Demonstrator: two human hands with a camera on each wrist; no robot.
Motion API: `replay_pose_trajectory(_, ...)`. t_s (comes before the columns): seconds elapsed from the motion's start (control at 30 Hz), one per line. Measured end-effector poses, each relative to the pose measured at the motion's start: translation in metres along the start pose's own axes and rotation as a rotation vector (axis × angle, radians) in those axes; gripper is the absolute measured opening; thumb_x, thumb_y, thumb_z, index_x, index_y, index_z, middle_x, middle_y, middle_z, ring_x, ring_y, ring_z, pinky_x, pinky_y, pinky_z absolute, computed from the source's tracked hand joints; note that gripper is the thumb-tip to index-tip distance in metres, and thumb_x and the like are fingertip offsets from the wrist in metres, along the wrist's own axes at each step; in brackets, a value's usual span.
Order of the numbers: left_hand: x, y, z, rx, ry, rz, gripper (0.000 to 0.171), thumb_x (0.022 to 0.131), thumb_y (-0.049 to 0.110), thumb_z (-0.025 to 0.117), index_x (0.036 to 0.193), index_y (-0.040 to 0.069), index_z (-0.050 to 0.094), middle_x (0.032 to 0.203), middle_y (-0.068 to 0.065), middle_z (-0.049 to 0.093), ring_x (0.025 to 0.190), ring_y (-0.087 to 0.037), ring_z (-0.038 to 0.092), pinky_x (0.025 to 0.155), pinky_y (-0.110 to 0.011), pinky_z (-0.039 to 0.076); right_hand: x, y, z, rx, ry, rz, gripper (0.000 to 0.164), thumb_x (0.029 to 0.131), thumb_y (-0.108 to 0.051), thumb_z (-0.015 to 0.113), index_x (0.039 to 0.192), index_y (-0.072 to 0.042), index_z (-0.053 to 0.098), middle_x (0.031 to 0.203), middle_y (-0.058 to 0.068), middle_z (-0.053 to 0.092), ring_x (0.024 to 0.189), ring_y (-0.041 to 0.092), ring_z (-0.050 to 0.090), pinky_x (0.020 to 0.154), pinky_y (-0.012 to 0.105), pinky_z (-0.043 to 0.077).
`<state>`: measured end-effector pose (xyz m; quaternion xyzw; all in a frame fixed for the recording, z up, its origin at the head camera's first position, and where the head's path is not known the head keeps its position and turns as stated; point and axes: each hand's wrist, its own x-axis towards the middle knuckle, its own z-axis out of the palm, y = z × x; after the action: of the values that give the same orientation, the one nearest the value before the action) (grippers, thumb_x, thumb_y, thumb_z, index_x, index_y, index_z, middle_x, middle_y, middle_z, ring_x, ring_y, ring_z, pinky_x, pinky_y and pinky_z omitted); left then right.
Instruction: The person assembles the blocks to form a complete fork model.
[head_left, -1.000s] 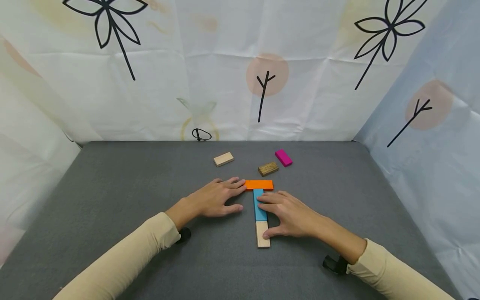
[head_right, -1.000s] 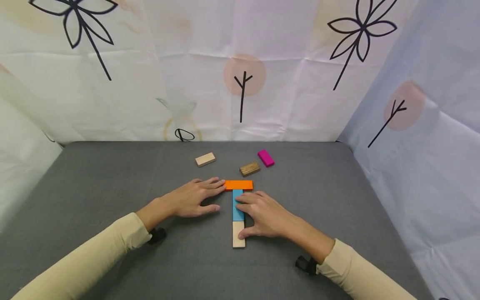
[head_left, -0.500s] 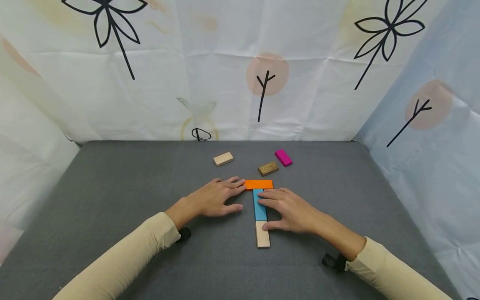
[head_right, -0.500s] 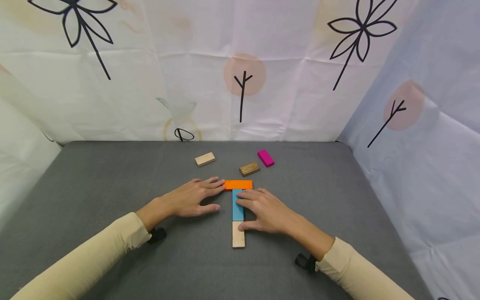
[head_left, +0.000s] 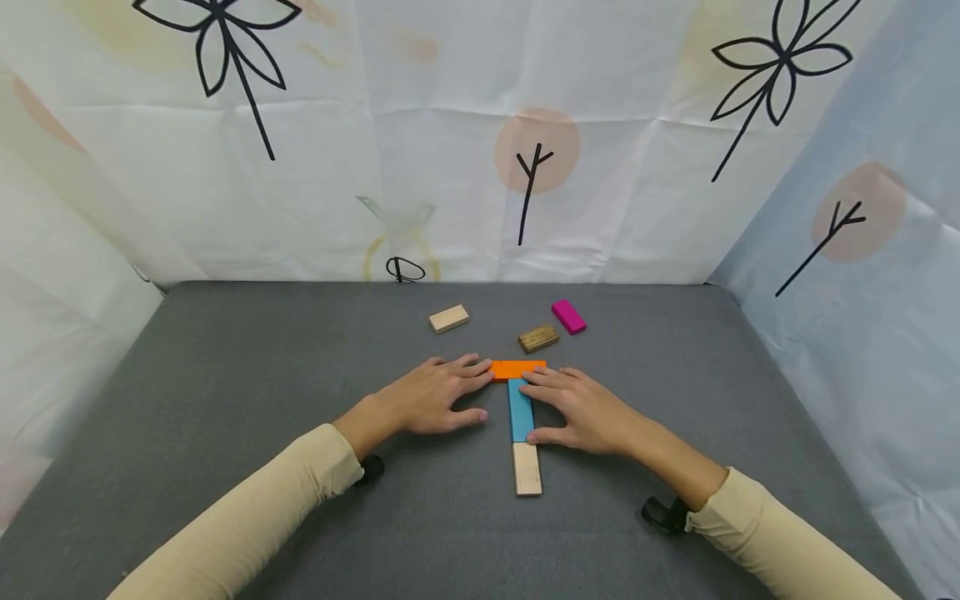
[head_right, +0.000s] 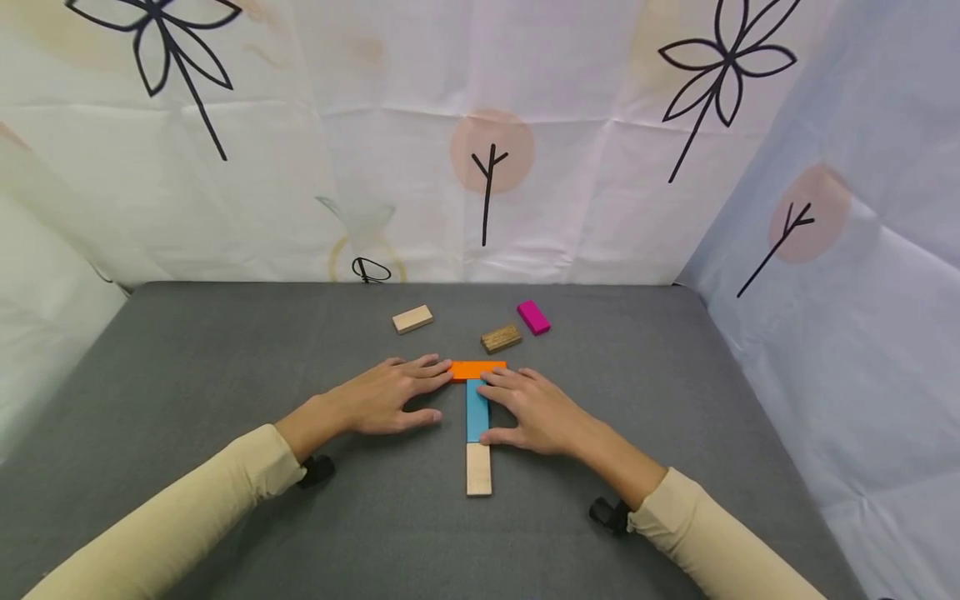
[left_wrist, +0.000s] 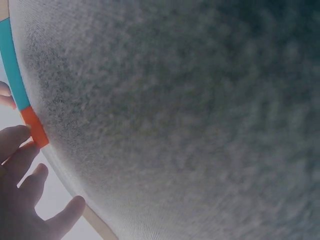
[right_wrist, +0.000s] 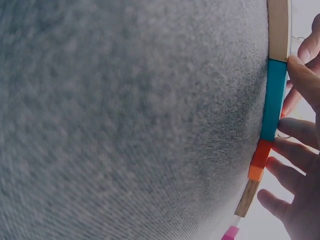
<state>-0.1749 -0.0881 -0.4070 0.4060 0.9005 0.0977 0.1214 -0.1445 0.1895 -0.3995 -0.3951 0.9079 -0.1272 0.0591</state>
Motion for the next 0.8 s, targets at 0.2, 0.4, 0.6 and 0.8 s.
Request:
replay_pose_trajectory(0.2, 0.003, -0.003, -0.004, -0.001, -0.022, -0.008, 0.068, 0.101, 0.055, 0.048, 0.155, 0.016, 0.036, 0.162, -0.001, 0.029, 0.150, -0.023, 0.024, 0.113, -0.056, 0.029, -0.001, -0.001, -0.001, 0.030, -0.015, 0.015, 0.069, 0.092, -0.051, 0.066, 0.141, -0.005, 0.056, 0.152, 0.013, 0.045, 0.141, 0.031, 0.041, 0.112, 0.058, 0.030)
replay_pose_trajectory(0.4, 0.005, -0.020, -0.015, -0.018, 0.060, -0.037, 0.067, 0.100, 0.051, 0.051, 0.153, 0.012, 0.041, 0.161, -0.006, 0.031, 0.149, -0.028, 0.026, 0.111, -0.060, 0.030, -0.001, -0.001, -0.002, 0.048, -0.018, 0.026, 0.068, 0.091, -0.051, 0.067, 0.141, -0.005, 0.057, 0.152, 0.013, 0.045, 0.140, 0.033, 0.041, 0.110, 0.058, 0.032)
replay_pose_trajectory(0.6, -0.002, -0.048, -0.024, -0.001, 0.182, -0.161, 0.064, 0.102, 0.044, 0.052, 0.153, 0.008, 0.039, 0.160, -0.016, 0.030, 0.148, -0.035, 0.026, 0.109, -0.063, 0.030, 0.000, 0.000, -0.002, 0.037, -0.018, 0.021, 0.068, 0.090, -0.051, 0.069, 0.140, -0.006, 0.058, 0.151, 0.013, 0.047, 0.140, 0.031, 0.042, 0.110, 0.057, 0.033)
replay_pose_trajectory(0.8, -0.009, -0.067, -0.028, -0.032, 0.149, -0.289, 0.065, 0.103, 0.042, 0.051, 0.155, 0.006, 0.035, 0.160, -0.019, 0.028, 0.148, -0.039, 0.023, 0.109, -0.066, 0.027, -0.001, 0.000, -0.001, 0.046, 0.003, 0.010, 0.067, 0.089, -0.049, 0.071, 0.139, -0.005, 0.059, 0.150, 0.013, 0.048, 0.138, 0.033, 0.045, 0.107, 0.057, 0.037)
